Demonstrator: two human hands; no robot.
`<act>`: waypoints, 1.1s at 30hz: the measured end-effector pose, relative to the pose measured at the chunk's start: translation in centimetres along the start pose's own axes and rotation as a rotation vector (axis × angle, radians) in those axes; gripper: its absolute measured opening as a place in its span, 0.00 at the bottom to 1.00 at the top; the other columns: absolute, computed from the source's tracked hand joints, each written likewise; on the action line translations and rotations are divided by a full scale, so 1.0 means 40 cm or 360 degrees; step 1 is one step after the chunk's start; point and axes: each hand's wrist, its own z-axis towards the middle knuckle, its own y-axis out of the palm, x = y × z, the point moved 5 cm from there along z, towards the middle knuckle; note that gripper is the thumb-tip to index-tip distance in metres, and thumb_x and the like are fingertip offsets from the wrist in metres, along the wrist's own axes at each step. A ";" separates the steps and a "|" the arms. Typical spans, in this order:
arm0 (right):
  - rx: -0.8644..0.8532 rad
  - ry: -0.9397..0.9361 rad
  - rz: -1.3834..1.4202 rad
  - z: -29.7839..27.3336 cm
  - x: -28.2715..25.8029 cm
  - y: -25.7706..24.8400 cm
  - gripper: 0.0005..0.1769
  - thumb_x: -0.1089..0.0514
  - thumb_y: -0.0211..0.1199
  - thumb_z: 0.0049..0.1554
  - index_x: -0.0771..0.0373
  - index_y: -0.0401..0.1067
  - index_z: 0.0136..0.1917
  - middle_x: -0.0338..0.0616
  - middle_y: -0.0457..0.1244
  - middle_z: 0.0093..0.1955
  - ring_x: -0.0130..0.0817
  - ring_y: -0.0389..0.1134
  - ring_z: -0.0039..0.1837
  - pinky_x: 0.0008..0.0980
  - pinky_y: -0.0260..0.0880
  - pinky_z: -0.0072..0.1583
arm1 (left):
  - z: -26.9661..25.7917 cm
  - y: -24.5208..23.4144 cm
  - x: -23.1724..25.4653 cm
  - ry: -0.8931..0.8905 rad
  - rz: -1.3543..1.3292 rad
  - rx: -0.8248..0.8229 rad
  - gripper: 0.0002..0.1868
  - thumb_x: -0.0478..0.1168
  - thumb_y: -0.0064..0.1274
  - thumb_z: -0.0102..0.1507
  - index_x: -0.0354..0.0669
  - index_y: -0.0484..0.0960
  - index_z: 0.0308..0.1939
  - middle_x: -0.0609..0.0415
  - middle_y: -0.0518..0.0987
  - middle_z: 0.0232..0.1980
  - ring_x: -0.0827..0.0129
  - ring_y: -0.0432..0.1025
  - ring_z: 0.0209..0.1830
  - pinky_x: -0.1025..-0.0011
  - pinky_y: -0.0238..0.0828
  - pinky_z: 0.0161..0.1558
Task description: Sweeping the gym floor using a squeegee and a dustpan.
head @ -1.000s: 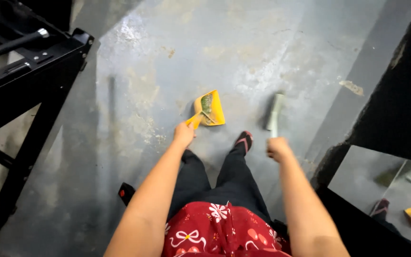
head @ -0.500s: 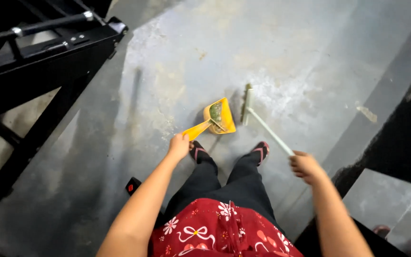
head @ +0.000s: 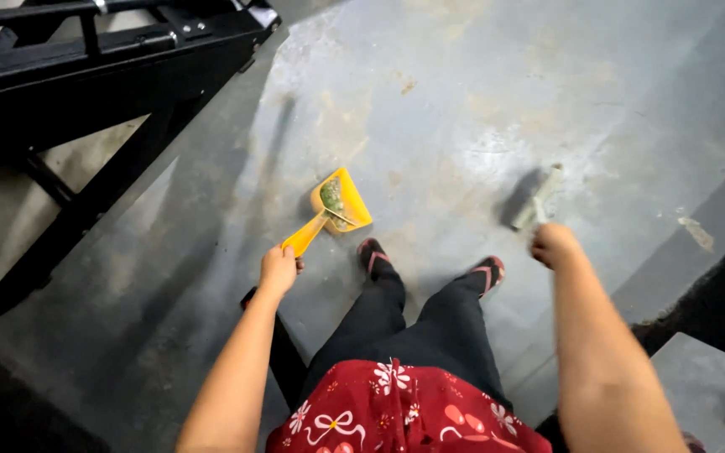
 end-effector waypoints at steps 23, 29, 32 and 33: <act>-0.0472 0.0451 0.1587 -0.243 -0.551 -0.403 0.27 0.59 0.57 0.58 0.56 0.72 0.71 0.37 0.55 0.28 0.27 0.51 0.27 0.31 0.48 0.28 | 0.156 0.004 -0.025 0.0117 0.0713 0.0409 0.21 0.46 0.44 0.67 0.29 0.84 0.36 0.28 0.81 0.40 0.35 0.76 0.45 0.45 0.73 0.48; -0.0117 0.0598 0.1518 -0.062 -0.364 -0.308 0.13 0.62 0.56 0.58 0.69 0.72 0.55 0.40 0.58 0.29 0.32 0.55 0.28 0.36 0.54 0.29 | 0.127 0.030 0.003 0.0159 0.0657 0.0398 0.21 0.46 0.42 0.68 0.30 0.83 0.37 0.29 0.81 0.41 0.34 0.76 0.45 0.45 0.72 0.49; -0.0143 0.0067 0.0325 0.138 -0.361 -0.127 0.07 0.60 0.63 0.51 0.66 0.74 0.40 0.46 0.64 0.32 0.39 0.64 0.32 0.39 0.64 0.35 | 0.123 0.042 0.013 0.0148 0.0677 0.0385 0.22 0.47 0.42 0.69 0.30 0.83 0.37 0.29 0.81 0.42 0.35 0.76 0.45 0.45 0.73 0.49; -0.0217 -0.0469 -0.0849 0.201 -0.399 -0.050 0.04 0.58 0.68 0.44 0.59 0.78 0.33 0.48 0.68 0.34 0.42 0.68 0.36 0.39 0.69 0.41 | 0.125 0.041 0.023 0.0158 0.0669 0.0382 0.23 0.47 0.41 0.69 0.30 0.83 0.37 0.29 0.81 0.42 0.35 0.76 0.46 0.45 0.73 0.49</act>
